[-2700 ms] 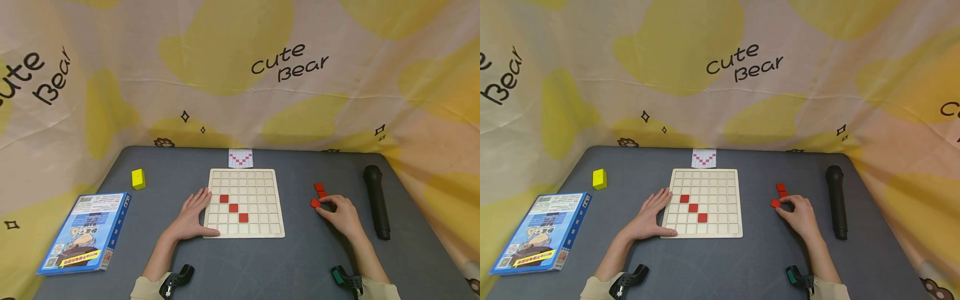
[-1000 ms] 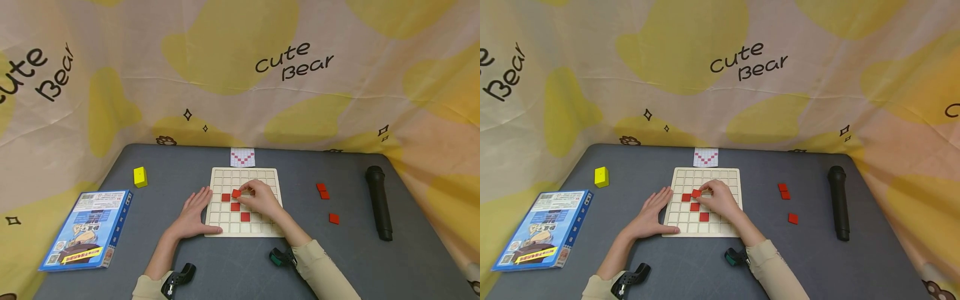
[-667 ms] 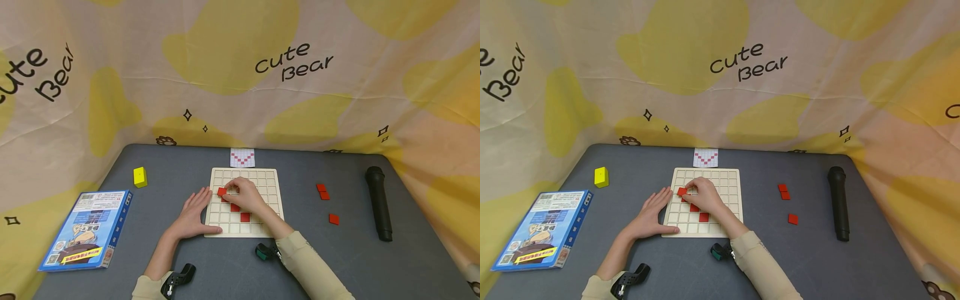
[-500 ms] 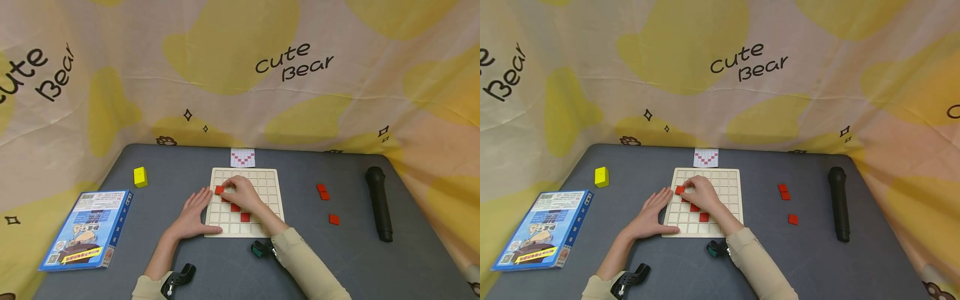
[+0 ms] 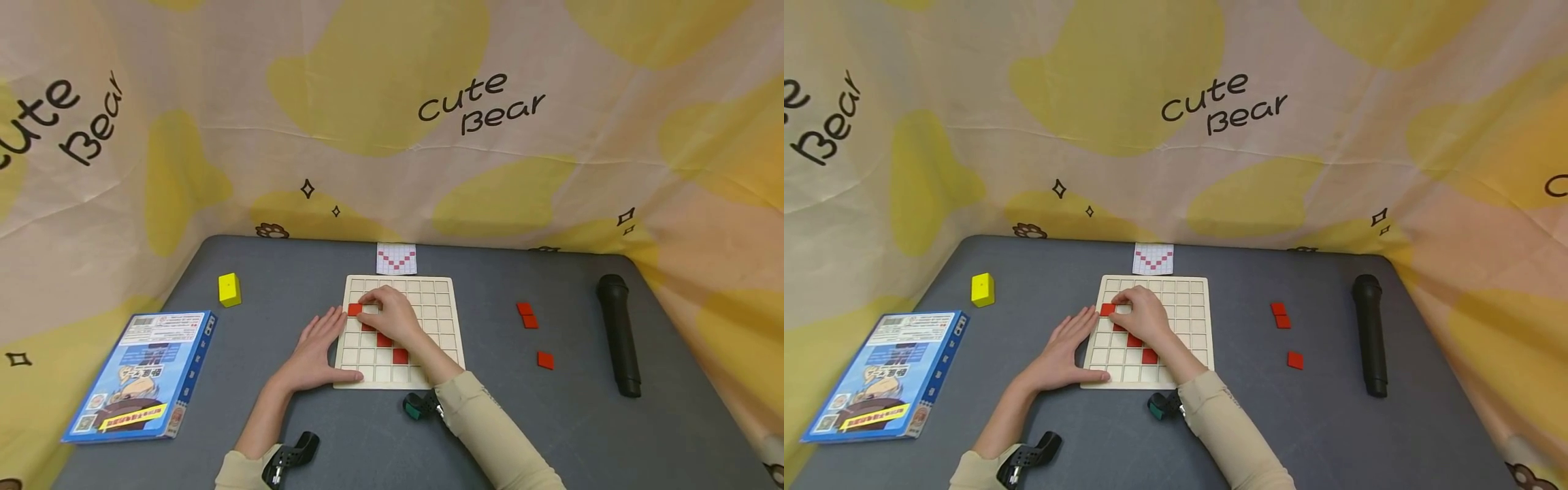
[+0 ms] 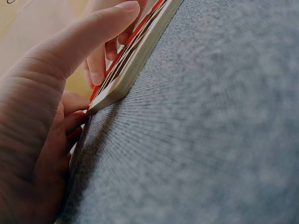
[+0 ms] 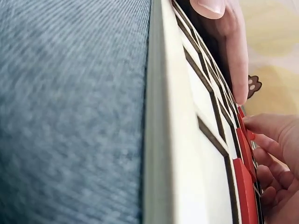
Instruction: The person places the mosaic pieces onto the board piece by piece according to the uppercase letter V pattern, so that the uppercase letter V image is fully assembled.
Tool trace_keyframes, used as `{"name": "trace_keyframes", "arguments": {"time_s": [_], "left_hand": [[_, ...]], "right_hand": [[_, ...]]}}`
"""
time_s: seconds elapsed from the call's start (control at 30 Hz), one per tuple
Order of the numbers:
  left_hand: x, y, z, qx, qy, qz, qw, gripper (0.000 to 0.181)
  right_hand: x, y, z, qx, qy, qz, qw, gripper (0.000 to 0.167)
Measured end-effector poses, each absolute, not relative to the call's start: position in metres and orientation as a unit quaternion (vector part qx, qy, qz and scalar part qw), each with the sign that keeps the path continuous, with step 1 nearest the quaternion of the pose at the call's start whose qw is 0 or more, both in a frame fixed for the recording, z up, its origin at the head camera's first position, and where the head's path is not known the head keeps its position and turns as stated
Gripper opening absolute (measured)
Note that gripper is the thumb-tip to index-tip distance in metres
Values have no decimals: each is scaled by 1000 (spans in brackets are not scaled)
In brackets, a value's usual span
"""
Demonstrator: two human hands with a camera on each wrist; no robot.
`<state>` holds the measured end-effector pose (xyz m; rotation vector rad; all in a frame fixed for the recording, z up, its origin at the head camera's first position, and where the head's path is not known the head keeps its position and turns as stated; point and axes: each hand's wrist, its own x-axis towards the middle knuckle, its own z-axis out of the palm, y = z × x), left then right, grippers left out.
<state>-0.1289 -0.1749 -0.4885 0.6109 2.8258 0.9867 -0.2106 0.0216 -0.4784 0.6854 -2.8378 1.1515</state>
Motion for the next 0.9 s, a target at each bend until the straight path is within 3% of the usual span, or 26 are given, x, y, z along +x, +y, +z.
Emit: {"name": "trace_keyframes", "arguments": {"time_s": [0.43,0.67,0.9], "left_hand": [[-127,-173,-488,197,923,326,48,116],[-127,-172,-486,188,923,332,46,114],[-128,-172,-486,183,926,327,46,114]], "right_hand": [[-205,29,-480,228,-884,408,-18,26],[-203,49,-477,150,-829,534,-63,17],[-198,93,-461,64,-732,673,-89,23]]}}
